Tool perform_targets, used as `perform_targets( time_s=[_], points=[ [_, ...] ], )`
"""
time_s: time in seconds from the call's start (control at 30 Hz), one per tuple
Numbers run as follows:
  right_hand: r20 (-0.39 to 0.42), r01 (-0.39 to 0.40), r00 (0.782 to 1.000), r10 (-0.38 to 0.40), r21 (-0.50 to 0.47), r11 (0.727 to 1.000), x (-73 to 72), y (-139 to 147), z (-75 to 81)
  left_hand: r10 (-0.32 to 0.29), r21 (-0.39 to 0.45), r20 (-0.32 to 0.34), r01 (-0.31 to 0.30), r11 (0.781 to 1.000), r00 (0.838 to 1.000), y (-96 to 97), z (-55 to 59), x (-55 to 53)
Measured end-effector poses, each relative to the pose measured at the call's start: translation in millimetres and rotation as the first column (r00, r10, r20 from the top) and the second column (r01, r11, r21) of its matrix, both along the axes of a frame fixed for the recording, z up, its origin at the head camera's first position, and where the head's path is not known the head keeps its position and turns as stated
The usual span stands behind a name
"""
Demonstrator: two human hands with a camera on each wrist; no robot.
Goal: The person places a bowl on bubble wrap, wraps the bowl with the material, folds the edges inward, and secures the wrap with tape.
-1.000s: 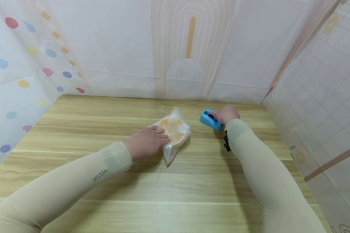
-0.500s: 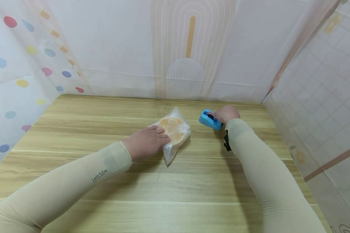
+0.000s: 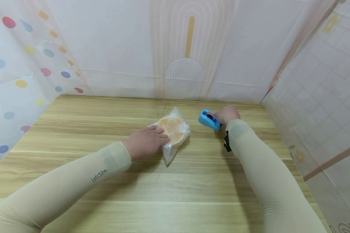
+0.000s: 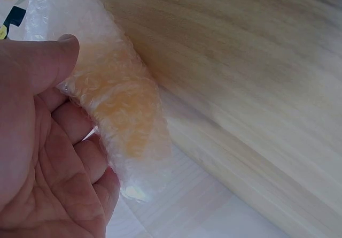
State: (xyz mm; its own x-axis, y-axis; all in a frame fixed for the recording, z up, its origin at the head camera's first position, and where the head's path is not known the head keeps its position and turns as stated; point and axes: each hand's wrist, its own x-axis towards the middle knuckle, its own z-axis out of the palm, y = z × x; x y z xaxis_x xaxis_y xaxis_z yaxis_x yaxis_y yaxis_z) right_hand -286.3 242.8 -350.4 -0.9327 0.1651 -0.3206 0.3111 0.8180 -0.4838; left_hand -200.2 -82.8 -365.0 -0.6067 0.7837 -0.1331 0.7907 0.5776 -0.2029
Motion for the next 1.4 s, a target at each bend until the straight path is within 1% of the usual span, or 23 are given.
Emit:
perform_targets(
  time_s=[0.17,0.43,0.57,0.67,0.77,0.9,0.93,1.13,1.17,1.2,1.3,1.37,1.4],
  points=[
    [-0.015,-0.03,0.999,0.031,0.034,0.999,2.1,1.2,-0.5,0.009,0.0,0.02,-0.009,1.0,1.0,0.3,0.4,0.3],
    [0.004,-0.045,0.999,0.045,0.032,0.998,6.0,1.3,1.1,0.01,-0.006,0.019,-0.01,1.0,1.0,0.2,1.9,1.2],
    [-0.002,-0.074,0.997,0.074,0.038,0.997,7.8,3.4,3.0,0.004,-0.003,0.011,-0.004,1.0,1.0,-0.1,1.6,1.4],
    [0.001,-0.087,0.996,0.087,0.034,0.996,9.0,5.1,4.5,0.003,0.001,0.011,-0.003,1.0,1.0,0.2,1.2,1.0],
    [0.011,-0.083,0.997,0.083,0.012,0.997,9.7,6.7,5.5,0.009,0.0,0.017,-0.009,1.0,1.0,0.4,0.9,0.3],
    [0.014,-0.058,0.998,0.058,-0.029,0.998,10.6,8.5,5.4,0.014,-0.003,0.021,-0.014,1.0,1.0,0.2,1.2,-0.2],
    [0.009,-0.077,0.997,0.077,-0.013,0.997,11.0,8.9,5.4,0.013,-0.002,0.02,-0.013,1.0,1.0,0.1,1.3,-0.2],
    [0.015,0.003,1.0,-0.001,-0.133,0.991,14.3,10.2,5.8,0.01,0.002,0.018,-0.01,1.0,1.0,-0.4,0.9,-1.0],
    [0.023,0.044,0.999,-0.041,-0.179,0.983,14.7,10.0,5.7,0.012,0.002,0.019,-0.012,1.0,1.0,-0.4,0.7,-1.4],
    [0.028,0.054,0.998,-0.05,-0.191,0.98,15.1,9.6,5.9,0.014,-0.002,0.022,-0.014,1.0,1.0,-0.3,1.1,-1.4],
    [0.052,0.077,0.996,-0.066,-0.25,0.965,14.9,10.1,5.5,0.015,-0.008,0.027,-0.015,1.0,1.0,-0.1,1.3,-2.0],
    [0.071,0.096,0.994,-0.078,-0.306,0.947,14.6,10.7,5.5,0.015,-0.011,0.027,-0.014,1.0,1.0,0.1,1.2,-2.1],
    [0.08,0.094,0.994,-0.072,-0.312,0.946,14.8,11.4,6.1,0.014,-0.013,0.026,-0.014,1.0,1.0,0.1,1.5,-2.0]
  ],
)
